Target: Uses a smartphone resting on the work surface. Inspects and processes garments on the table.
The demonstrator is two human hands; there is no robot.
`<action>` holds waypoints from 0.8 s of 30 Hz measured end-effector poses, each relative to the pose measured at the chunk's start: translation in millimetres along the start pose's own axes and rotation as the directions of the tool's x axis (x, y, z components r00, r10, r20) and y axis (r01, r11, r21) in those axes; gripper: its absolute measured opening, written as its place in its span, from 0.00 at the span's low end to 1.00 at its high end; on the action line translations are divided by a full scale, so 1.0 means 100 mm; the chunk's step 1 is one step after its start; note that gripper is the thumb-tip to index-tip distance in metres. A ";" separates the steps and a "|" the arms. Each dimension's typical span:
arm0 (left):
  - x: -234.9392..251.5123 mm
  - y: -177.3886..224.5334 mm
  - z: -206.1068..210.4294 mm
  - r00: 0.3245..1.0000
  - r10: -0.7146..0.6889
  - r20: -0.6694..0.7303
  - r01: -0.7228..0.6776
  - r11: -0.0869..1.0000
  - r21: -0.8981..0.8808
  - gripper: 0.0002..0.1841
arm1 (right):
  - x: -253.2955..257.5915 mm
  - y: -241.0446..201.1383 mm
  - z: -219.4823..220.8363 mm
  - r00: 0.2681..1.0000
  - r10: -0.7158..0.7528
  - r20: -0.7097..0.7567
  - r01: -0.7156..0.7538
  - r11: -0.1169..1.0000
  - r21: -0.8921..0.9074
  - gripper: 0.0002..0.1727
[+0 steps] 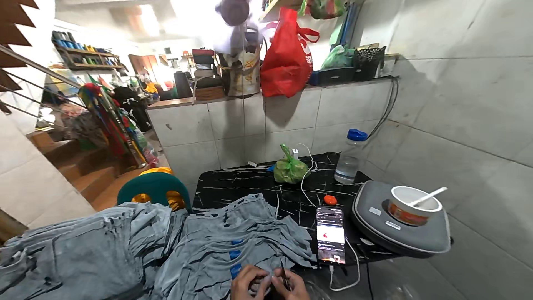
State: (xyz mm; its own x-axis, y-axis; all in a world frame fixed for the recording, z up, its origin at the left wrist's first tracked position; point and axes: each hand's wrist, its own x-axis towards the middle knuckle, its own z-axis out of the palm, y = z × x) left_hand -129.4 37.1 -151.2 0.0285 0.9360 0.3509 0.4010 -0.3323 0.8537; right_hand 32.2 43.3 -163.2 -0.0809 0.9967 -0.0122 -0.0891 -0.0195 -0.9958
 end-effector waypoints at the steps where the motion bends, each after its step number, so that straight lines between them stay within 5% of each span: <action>1: 0.00 -0.01 0.02 1.000 0.012 -0.016 -0.012 1.000 0.010 0.05 | 0.00 0.01 0.00 1.000 -0.023 0.003 0.023 0.999 -0.029 0.04; 7: -0.02 -0.09 -0.18 0.959 0.100 0.266 -0.119 0.991 0.058 0.08 | -0.01 0.03 0.04 0.997 -0.027 -0.068 0.022 0.997 -0.073 0.09; 10: -0.10 -0.08 -0.52 0.962 -0.012 0.274 -0.112 0.895 0.432 0.18 | -0.01 0.02 0.08 0.996 -0.053 -0.074 0.033 0.968 -0.250 0.14; 14: -0.15 -0.24 -1.14 0.981 -0.068 0.182 -0.048 0.822 0.568 0.12 | 0.07 -0.06 0.04 0.996 0.029 0.082 0.027 0.798 -0.602 0.13; 17: -0.12 -0.28 -1.45 0.998 0.008 0.057 -0.038 0.838 0.545 0.16 | 0.19 -0.16 0.10 0.989 -0.042 0.139 0.105 0.863 -0.495 0.13; 20: -0.04 -0.37 -1.34 0.989 0.044 -0.143 0.049 0.807 0.588 0.15 | 0.36 -0.18 0.22 0.971 -0.226 0.083 0.241 0.907 -0.345 0.17; 24: -0.01 -0.32 -0.99 0.977 0.033 -0.210 0.115 0.748 0.654 0.17 | 0.58 0.01 0.28 0.970 -0.188 0.155 0.244 0.761 -0.601 0.26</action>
State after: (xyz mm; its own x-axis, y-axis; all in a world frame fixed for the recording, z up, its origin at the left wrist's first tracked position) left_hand -232.5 35.4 -140.9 -0.1509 0.8794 0.4516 0.9017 -0.0648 0.4275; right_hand -0.2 98.9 -162.6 -0.2154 0.9579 0.1897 0.5086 0.2759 -0.8156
